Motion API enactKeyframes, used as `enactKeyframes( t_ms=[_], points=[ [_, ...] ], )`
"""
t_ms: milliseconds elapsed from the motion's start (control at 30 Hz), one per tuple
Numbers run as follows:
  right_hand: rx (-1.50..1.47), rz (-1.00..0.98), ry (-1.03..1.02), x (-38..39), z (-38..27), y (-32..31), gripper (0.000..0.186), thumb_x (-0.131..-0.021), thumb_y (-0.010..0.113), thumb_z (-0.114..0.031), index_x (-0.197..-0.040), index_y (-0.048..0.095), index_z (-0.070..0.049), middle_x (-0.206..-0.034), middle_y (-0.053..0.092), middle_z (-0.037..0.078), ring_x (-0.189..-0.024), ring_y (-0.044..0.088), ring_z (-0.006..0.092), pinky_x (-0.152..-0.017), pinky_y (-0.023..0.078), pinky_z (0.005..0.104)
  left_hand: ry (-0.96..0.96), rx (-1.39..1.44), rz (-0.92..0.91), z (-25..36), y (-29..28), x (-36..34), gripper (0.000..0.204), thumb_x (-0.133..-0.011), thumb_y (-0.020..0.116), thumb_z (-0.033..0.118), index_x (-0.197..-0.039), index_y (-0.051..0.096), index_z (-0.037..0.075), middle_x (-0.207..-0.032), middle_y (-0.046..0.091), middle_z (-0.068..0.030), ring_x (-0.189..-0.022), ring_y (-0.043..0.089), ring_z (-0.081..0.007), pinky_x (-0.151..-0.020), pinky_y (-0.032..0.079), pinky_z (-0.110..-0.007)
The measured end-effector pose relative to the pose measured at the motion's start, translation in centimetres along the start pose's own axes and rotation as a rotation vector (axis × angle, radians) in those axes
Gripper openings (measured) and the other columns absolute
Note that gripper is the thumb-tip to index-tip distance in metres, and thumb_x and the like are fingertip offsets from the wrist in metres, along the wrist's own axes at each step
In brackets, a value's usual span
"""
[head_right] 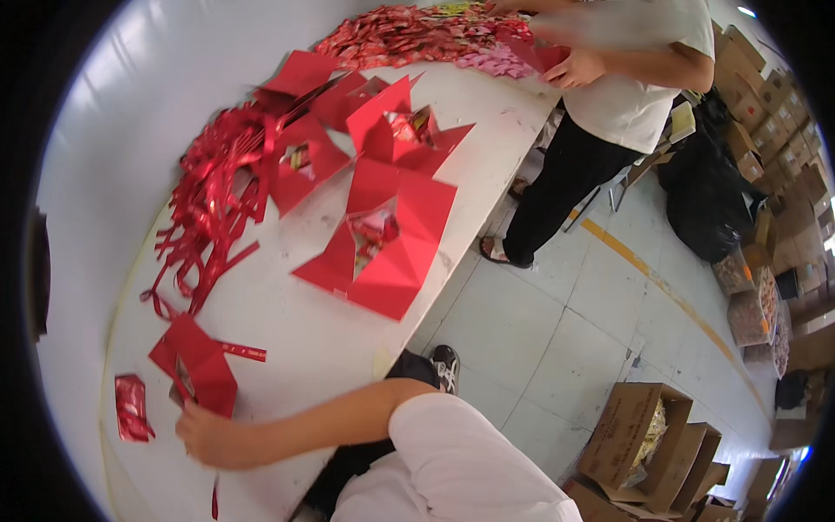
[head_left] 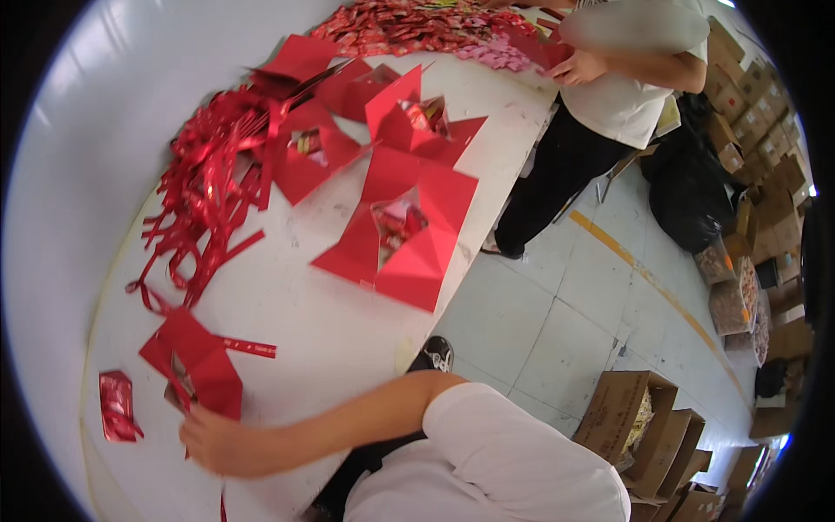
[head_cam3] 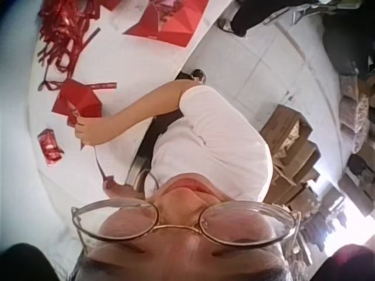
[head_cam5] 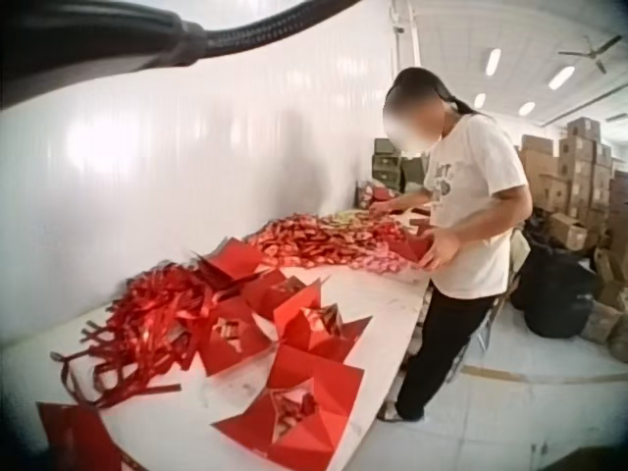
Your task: The person repeatedly picks small wrapped candies from piles on a table and places them into red paper envelopes, then folds the envelopes closed. The process is repeated continuously with multiple candy types and envelopes.
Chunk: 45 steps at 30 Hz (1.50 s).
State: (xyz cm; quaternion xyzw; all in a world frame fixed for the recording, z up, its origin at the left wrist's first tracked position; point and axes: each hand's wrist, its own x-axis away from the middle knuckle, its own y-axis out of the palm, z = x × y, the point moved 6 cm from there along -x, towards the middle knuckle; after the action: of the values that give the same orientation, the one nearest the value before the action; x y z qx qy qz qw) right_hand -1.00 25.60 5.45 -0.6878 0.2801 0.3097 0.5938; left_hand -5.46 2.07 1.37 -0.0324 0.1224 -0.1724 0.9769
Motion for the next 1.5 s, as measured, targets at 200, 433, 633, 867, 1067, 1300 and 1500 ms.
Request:
enactKeyframes(
  t_ms=[200,433,633,867,1067,1300,1500],
  points=[
    [-0.626,0.274,-0.082,3.9,4.0,-8.7,0.024,-0.081,0.053,-0.015,-0.059,0.045,-0.009,-0.063,0.046,0.007,-0.062,0.047,0.0228,-0.057,0.037,0.0357,0.112,-0.289,-0.250,3.7,13.9,-3.2,0.024,-0.089,0.051,0.024,-0.090,0.056,0.001,-0.084,0.056,-0.0148,-0.085,0.051,-0.0270,-0.083,0.039,-0.034],
    [-0.481,0.069,0.595,11.2,15.4,-18.4,0.005,-0.078,0.058,-0.003,-0.080,0.055,0.000,-0.081,0.054,0.012,-0.074,0.052,0.0285,-0.067,0.043,0.0372,0.316,-0.303,-0.596,11.8,25.6,-5.3,0.023,-0.089,0.051,0.021,-0.084,0.057,0.000,-0.081,0.055,-0.0141,-0.085,0.051,-0.0260,-0.079,0.040,-0.033],
    [-0.356,0.067,0.929,12.4,17.7,-29.6,0.006,-0.074,0.061,-0.002,-0.079,0.059,0.000,-0.080,0.059,0.011,-0.074,0.056,0.0277,-0.066,0.044,0.0359,0.268,-0.078,-0.584,16.1,33.8,-3.1,0.030,-0.083,0.051,0.025,-0.065,0.053,0.001,-0.058,0.050,-0.0106,-0.059,0.049,-0.0229,-0.054,0.037,-0.032],
    [-0.072,0.018,1.033,14.7,20.2,-41.6,0.007,-0.071,0.063,-0.001,-0.076,0.058,0.000,-0.077,0.058,0.010,-0.067,0.054,0.0277,-0.065,0.043,0.0356,-0.263,0.635,-1.112,26.1,48.9,2.6,0.026,-0.083,0.052,0.023,-0.084,0.058,-0.002,-0.078,0.056,-0.0135,-0.070,0.050,-0.0228,-0.067,0.039,-0.033],
    [-0.066,-0.117,0.606,10.3,29.1,-44.4,0.013,-0.068,0.066,-0.002,-0.078,0.057,-0.001,-0.076,0.056,0.009,-0.065,0.053,0.0254,-0.064,0.043,0.0358,-0.499,1.483,-1.698,38.5,57.1,4.5,0.033,-0.088,0.046,0.032,-0.091,0.057,0.002,-0.094,0.053,-0.0146,-0.083,0.046,-0.0252,-0.072,0.038,-0.038],
    [0.018,-0.286,0.495,10.2,33.1,-47.9,0.016,-0.065,0.066,-0.002,-0.078,0.058,0.000,-0.076,0.056,0.009,-0.065,0.053,0.0242,-0.060,0.041,0.0340,-0.477,2.141,-1.502,41.4,62.0,5.0,0.022,-0.087,0.057,0.025,-0.091,0.065,0.005,-0.092,0.049,-0.0094,-0.080,0.049,-0.0196,-0.070,0.041,-0.030],
    [-0.021,-0.268,0.769,16.9,35.4,-49.7,0.009,-0.067,0.063,0.001,-0.074,0.058,-0.001,-0.073,0.057,0.008,-0.064,0.053,0.0250,-0.060,0.040,0.0349,-0.363,2.259,-1.358,42.3,66.3,5.3,0.022,-0.088,0.055,0.025,-0.093,0.067,0.008,-0.093,0.050,-0.0099,-0.080,0.049,-0.0194,-0.072,0.039,-0.030]
  ],
)
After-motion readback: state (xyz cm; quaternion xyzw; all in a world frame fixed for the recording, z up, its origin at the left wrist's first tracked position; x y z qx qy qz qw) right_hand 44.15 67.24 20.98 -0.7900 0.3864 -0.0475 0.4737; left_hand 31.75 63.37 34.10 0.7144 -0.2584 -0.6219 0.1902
